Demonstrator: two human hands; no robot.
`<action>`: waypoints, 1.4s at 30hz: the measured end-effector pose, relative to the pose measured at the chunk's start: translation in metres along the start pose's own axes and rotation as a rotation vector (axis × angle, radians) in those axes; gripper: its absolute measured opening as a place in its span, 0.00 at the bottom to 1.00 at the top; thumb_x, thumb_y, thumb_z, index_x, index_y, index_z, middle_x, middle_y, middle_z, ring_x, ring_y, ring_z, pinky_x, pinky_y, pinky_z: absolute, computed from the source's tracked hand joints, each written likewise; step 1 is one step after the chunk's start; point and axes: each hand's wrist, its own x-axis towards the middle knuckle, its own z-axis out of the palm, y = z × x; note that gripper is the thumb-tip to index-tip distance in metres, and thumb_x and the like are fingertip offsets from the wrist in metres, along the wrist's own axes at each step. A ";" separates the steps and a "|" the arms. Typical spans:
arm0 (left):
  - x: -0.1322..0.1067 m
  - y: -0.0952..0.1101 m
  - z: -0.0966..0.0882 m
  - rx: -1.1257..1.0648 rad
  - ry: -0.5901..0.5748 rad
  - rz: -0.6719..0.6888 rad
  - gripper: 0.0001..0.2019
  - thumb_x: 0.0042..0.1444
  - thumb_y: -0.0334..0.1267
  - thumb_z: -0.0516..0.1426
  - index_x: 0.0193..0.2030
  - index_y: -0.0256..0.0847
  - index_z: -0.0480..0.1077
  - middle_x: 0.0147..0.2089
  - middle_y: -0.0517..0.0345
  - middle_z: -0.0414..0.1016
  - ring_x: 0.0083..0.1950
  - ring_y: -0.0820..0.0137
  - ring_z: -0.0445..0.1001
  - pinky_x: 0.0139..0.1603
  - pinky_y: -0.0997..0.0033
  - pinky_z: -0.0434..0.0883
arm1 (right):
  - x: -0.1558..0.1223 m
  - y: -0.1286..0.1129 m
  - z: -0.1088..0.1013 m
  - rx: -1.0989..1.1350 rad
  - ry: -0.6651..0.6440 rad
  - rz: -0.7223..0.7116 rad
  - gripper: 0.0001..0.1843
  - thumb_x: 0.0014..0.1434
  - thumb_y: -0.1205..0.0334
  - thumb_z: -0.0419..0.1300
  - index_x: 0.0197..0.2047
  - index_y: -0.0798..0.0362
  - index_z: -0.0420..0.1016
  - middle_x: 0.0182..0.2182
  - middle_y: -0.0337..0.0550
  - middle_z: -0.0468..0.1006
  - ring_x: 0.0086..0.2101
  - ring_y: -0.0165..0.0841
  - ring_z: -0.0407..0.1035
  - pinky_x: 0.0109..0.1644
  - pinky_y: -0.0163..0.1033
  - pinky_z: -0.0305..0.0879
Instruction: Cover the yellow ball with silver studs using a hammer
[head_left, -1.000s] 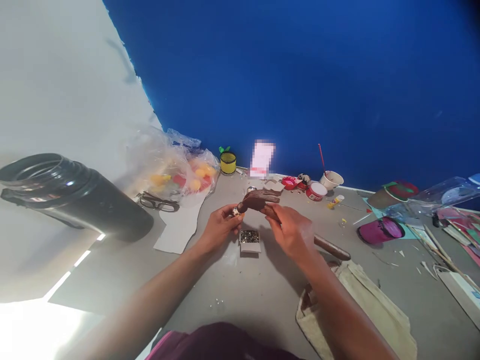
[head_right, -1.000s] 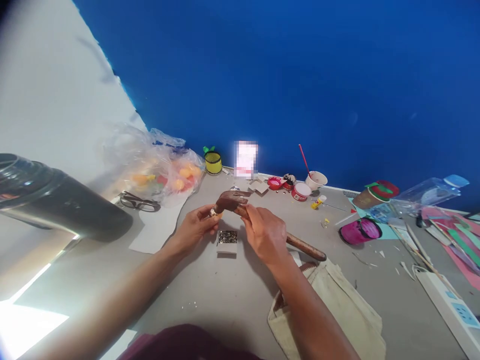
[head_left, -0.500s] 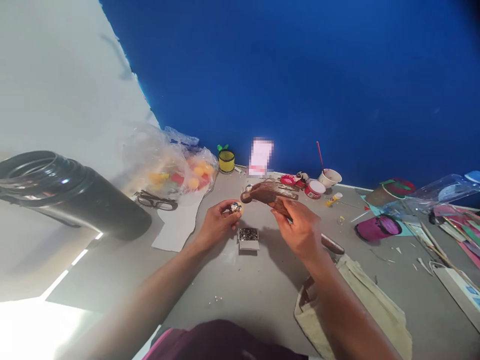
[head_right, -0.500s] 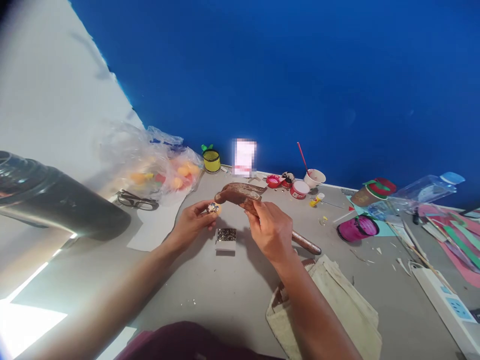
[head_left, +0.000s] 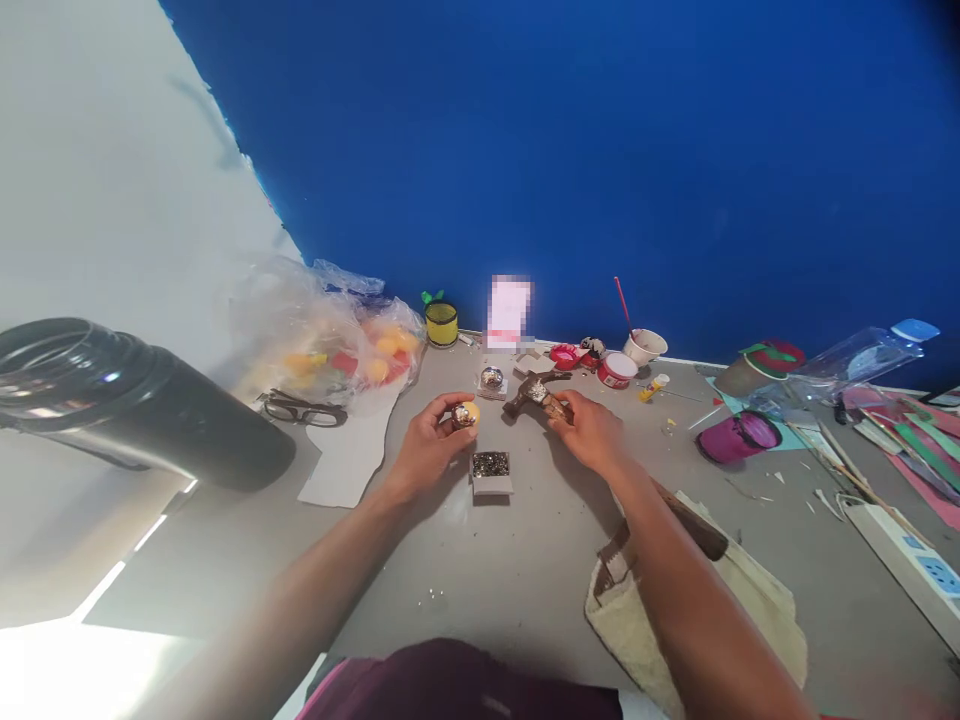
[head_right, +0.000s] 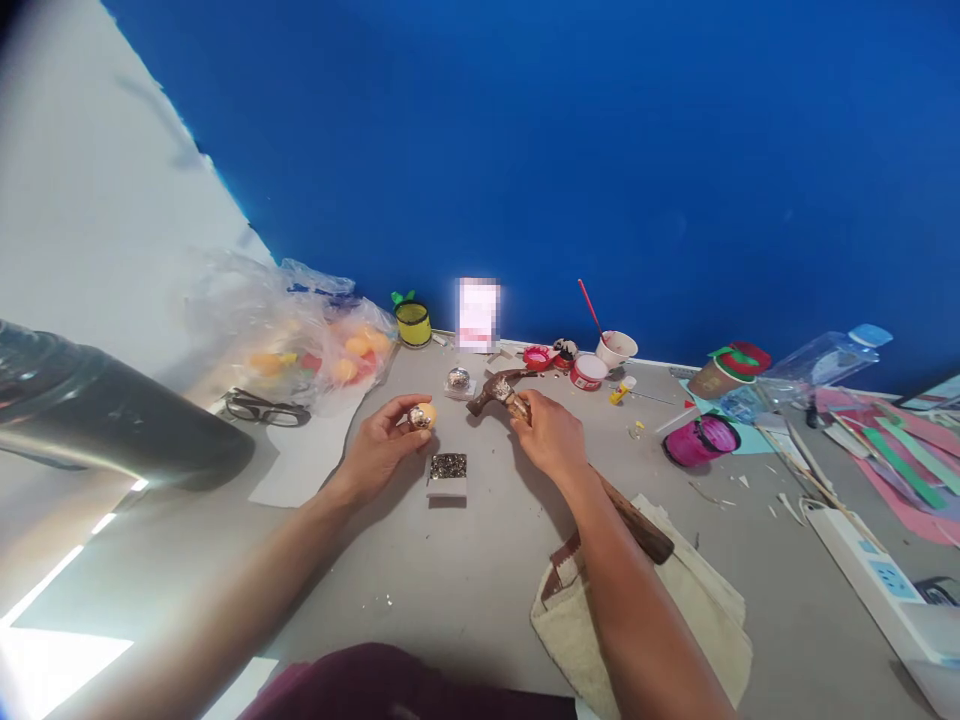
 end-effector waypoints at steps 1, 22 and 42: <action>0.000 0.000 -0.001 0.003 -0.007 0.007 0.25 0.45 0.34 0.68 0.52 0.40 0.72 0.33 0.64 0.71 0.30 0.77 0.69 0.33 0.76 0.67 | 0.001 0.001 0.001 -0.024 -0.046 0.018 0.18 0.62 0.58 0.61 0.56 0.45 0.74 0.40 0.43 0.82 0.41 0.42 0.75 0.40 0.41 0.62; -0.001 0.001 -0.003 0.259 0.031 0.014 0.22 0.46 0.36 0.64 0.50 0.39 0.73 0.30 0.65 0.69 0.26 0.76 0.62 0.27 0.75 0.60 | -0.034 -0.067 0.016 -0.202 -0.235 -0.626 0.07 0.66 0.61 0.62 0.38 0.52 0.82 0.35 0.47 0.82 0.41 0.42 0.67 0.40 0.44 0.55; -0.004 0.003 0.002 0.266 0.048 -0.010 0.21 0.44 0.33 0.63 0.48 0.39 0.74 0.29 0.65 0.69 0.28 0.75 0.64 0.30 0.74 0.62 | -0.038 -0.064 0.028 -0.271 -0.189 -0.679 0.09 0.68 0.69 0.56 0.37 0.55 0.76 0.35 0.49 0.78 0.41 0.42 0.63 0.39 0.44 0.51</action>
